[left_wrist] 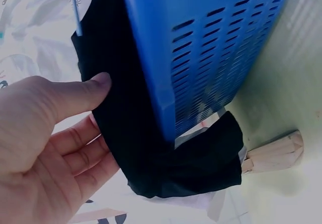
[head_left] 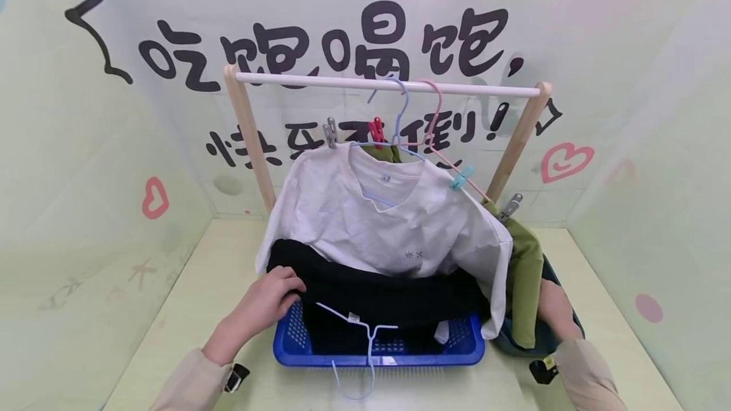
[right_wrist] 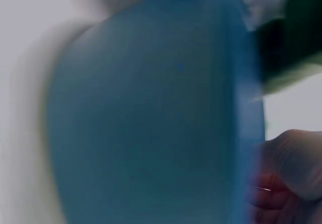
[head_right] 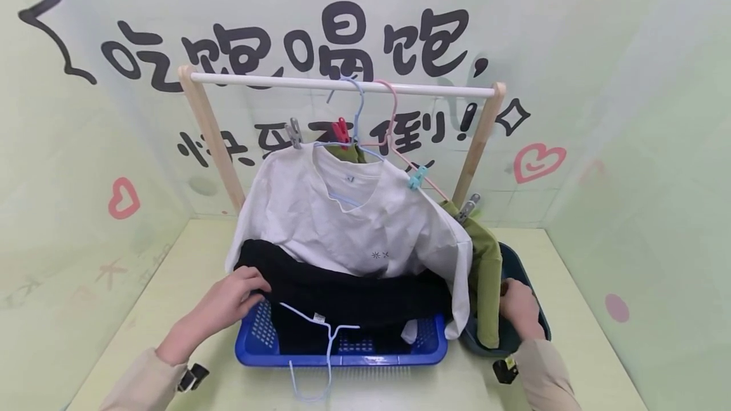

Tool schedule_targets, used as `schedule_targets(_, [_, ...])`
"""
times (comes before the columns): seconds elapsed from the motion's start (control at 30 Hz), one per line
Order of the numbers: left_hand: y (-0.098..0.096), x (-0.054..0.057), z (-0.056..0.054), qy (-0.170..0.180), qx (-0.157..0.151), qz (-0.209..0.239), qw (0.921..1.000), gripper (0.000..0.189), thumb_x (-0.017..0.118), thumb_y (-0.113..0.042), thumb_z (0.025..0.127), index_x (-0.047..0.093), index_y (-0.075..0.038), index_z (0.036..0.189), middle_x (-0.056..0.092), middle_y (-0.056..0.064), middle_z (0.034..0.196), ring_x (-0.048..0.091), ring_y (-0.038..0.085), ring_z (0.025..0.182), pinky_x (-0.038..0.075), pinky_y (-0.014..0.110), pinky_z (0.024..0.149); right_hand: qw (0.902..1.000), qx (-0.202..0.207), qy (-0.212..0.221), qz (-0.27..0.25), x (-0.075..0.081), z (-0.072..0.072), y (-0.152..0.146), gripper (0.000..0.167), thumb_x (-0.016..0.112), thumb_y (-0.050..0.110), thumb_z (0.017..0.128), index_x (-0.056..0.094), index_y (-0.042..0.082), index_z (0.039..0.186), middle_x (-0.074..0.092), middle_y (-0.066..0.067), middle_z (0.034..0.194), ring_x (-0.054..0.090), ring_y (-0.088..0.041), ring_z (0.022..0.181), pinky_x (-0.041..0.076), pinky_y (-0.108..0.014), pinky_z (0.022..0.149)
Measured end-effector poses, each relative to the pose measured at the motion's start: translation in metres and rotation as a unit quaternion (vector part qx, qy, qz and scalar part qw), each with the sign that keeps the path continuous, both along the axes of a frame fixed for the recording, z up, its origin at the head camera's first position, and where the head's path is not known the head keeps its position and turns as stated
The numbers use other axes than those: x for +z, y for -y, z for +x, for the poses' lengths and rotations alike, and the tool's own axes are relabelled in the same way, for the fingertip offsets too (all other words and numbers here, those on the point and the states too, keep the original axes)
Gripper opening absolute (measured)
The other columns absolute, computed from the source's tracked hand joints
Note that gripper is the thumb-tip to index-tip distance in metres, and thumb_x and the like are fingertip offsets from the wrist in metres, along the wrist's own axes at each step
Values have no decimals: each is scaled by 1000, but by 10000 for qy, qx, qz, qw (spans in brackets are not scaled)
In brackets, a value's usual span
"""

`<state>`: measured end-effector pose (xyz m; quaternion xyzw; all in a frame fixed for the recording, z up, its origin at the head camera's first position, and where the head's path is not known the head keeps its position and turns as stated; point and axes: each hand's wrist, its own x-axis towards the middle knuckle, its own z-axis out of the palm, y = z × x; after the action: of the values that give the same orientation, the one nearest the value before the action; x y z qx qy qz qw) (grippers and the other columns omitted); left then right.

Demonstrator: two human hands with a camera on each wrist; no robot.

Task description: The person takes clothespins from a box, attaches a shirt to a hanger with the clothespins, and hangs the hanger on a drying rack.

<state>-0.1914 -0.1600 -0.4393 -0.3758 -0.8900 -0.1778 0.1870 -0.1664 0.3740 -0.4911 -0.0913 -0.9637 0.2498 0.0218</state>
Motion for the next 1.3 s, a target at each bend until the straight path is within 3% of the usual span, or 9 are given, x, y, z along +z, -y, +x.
schedule_targets(0.07, [1,2,0,-38,36,47,10000,21,76,6,68,68,-9,80,57,-2,81,54,17,76,49,30,64,9994,43,-341,69,4,2,-2,15,52,8,83,56,-4,74,59,-18,70,58,-33,65,46,-43,54])
schedule_targets(0.17, [1,2,0,-215,41,153,9996,22,76,7,68,68,-9,82,58,-2,82,54,17,77,49,30,63,9977,-107,-656,-151,14,7,-1,19,59,7,78,62,-9,87,63,-17,74,58,-26,63,46,-35,55])
schedule_targets(0.37, [1,3,-3,-544,31,546,9970,23,77,6,66,66,-6,83,61,1,80,57,18,76,51,33,63,9905,-542,-1175,-474,36,24,8,27,66,4,81,61,-13,102,66,-22,82,61,-16,63,43,-22,58])
schedule_targets(0.5, [-1,4,-5,-695,-21,761,9947,22,77,4,66,65,-5,82,61,2,79,57,18,75,50,33,62,9836,-820,-1476,-639,47,41,13,32,71,7,81,62,-10,106,67,-22,85,55,4,63,42,-16,54])
schedule_targets(0.63, [-3,7,-7,-727,56,887,9934,21,77,4,67,65,-4,82,62,3,79,58,19,74,50,34,62,9705,-966,-1916,-1103,56,58,17,32,73,4,79,62,-9,106,67,8,75,46,21,62,41,-8,54])
schedule_targets(0.77, [-4,10,-7,-716,302,923,9927,22,78,6,67,66,-4,82,63,4,79,60,20,75,52,35,62,9535,-982,-2184,-1832,66,71,25,24,72,2,79,66,5,102,55,33,73,53,18,66,43,-4,59])
schedule_targets(0.9, [-6,13,-8,-770,439,984,9912,21,78,6,67,67,-3,83,64,5,80,62,21,76,52,35,64,9430,-1041,-2266,-2202,78,82,37,27,73,1,78,67,17,99,59,30,74,58,13,69,46,-5,62])
schedule_targets(1.1, [-9,15,-11,-888,410,1129,9888,19,77,5,68,67,-2,83,65,6,80,62,23,77,52,37,65,9420,-969,-2354,-2188,91,91,63,30,74,-1,77,65,-3,106,62,26,78,60,10,71,47,-6,63])
schedule_targets(1.3, [-10,15,-14,-964,488,1170,9872,19,77,6,68,66,-1,82,64,8,79,63,24,77,52,38,65,9385,-716,-2490,-2281,97,92,90,32,72,-7,76,63,-7,107,63,22,81,62,6,73,49,-9,64])
